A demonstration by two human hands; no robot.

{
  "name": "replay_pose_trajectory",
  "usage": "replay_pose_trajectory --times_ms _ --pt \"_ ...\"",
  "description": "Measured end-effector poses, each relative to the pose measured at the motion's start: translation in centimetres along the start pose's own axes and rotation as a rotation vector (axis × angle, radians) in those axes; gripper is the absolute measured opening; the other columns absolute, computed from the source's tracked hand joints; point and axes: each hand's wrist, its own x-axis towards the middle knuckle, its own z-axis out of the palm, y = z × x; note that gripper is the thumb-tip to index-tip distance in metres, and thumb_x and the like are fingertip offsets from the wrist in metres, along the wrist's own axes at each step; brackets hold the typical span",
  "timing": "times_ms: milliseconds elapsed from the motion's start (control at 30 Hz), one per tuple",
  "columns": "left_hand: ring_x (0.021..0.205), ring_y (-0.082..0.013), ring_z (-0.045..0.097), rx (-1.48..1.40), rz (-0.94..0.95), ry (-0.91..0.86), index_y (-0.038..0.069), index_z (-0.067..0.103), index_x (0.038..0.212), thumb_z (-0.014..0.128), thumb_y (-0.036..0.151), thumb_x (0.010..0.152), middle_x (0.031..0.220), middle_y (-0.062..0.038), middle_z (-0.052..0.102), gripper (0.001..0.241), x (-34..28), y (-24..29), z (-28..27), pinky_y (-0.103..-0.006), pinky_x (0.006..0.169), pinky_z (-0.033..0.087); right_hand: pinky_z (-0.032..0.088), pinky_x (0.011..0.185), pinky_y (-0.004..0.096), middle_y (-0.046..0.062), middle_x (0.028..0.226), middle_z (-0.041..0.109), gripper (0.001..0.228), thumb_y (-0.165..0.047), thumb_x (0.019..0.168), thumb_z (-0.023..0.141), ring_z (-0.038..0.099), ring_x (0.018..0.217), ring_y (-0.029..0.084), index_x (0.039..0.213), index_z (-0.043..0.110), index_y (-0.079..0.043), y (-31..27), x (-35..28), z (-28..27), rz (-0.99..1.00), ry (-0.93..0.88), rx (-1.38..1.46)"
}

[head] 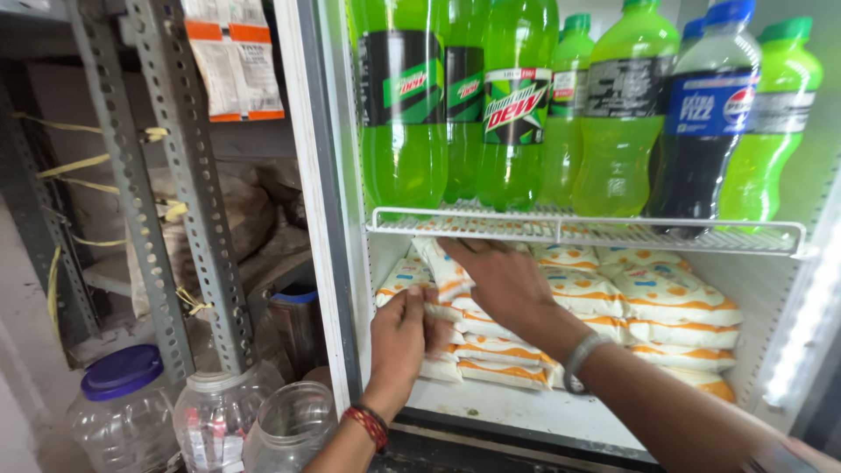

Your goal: The person repeatedly picks small white packets from a yellow crate and places them into a commercial refrigerator. The person then moves to a counter and handles small sachets and currency.

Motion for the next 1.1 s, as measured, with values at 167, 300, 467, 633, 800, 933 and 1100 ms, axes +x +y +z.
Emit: replay_pose_trajectory --times_ms 167,300,467,633,800,933,1100 --pt "0.106 -0.0315 0.058 1.090 0.430 0.063 0.008 0.063 0.115 0.045 0.036 0.104 0.115 -0.015 0.063 0.035 -1.1 -2.0 -1.3 -0.0497 0.096 0.042 0.050 0.093 0.054 0.021 0.124 0.063 0.049 -0.005 0.078 0.070 0.061 0.116 0.041 0.125 0.063 -0.011 3.5 6.3 7.6 0.008 0.095 -0.182" --pt "0.142 -0.0440 0.029 1.098 0.952 0.097 -0.002 0.055 0.131 0.057 0.037 0.101 0.147 -0.029 0.039 0.050 -0.7 -3.6 -1.6 -0.0586 0.113 0.021 0.050 0.094 0.055 0.023 0.117 0.066 0.030 -0.012 0.090 0.062 0.064 0.109 0.038 0.118 0.067 -0.005 6.3 11.4 13.4 0.017 0.158 -0.324" --pt "0.149 -0.0447 0.022 1.070 0.904 0.050 0.002 0.056 0.136 0.061 0.040 0.097 0.154 -0.027 0.034 0.055 -0.9 -4.3 -2.2 -0.0584 0.119 0.016 0.050 0.102 0.048 0.026 0.127 0.065 0.043 -0.025 0.087 0.063 0.064 0.118 0.039 0.125 0.066 -0.005 7.2 14.7 15.4 0.179 -0.149 -0.020" --pt "0.152 -0.0457 0.017 1.064 0.877 -0.007 0.002 0.055 0.138 0.061 0.039 0.096 0.154 -0.027 0.034 0.056 -1.1 -3.9 -2.4 -0.0585 0.123 0.011 0.035 0.117 0.041 0.012 0.153 0.053 0.070 -0.052 0.078 0.061 0.047 0.143 0.030 0.139 0.061 -0.016 6.0 14.3 11.3 0.330 -0.616 0.468" --pt "0.152 -0.0448 0.016 1.071 0.853 0.001 0.002 0.055 0.138 0.061 0.040 0.097 0.155 -0.027 0.033 0.057 -1.3 -3.9 -2.5 -0.0568 0.124 0.010 0.020 0.124 0.038 0.009 0.167 0.028 0.101 -0.072 0.078 0.059 0.024 0.155 0.028 0.161 0.028 -0.023 3.9 14.1 10.6 0.255 -0.604 0.322" --pt "0.153 -0.0438 0.015 1.076 0.833 0.004 0.000 0.054 0.139 0.059 0.042 0.098 0.154 -0.028 0.033 0.059 -1.3 -3.7 -2.4 -0.0544 0.125 0.009 0.022 0.124 0.041 0.007 0.165 0.035 0.088 -0.071 0.085 0.053 0.028 0.154 0.027 0.157 0.040 -0.023 5.0 14.5 11.4 0.297 -0.457 0.343" --pt "0.154 -0.0422 0.015 1.101 0.800 0.000 0.000 0.054 0.139 0.055 0.045 0.100 0.154 -0.029 0.034 0.060 -1.2 -3.9 -2.4 -0.0528 0.127 0.007 0.029 0.124 0.045 0.008 0.163 0.041 0.066 -0.060 0.101 0.035 0.037 0.150 0.030 0.155 0.043 -0.022 5.7 15.8 13.4 0.244 -0.277 0.104"
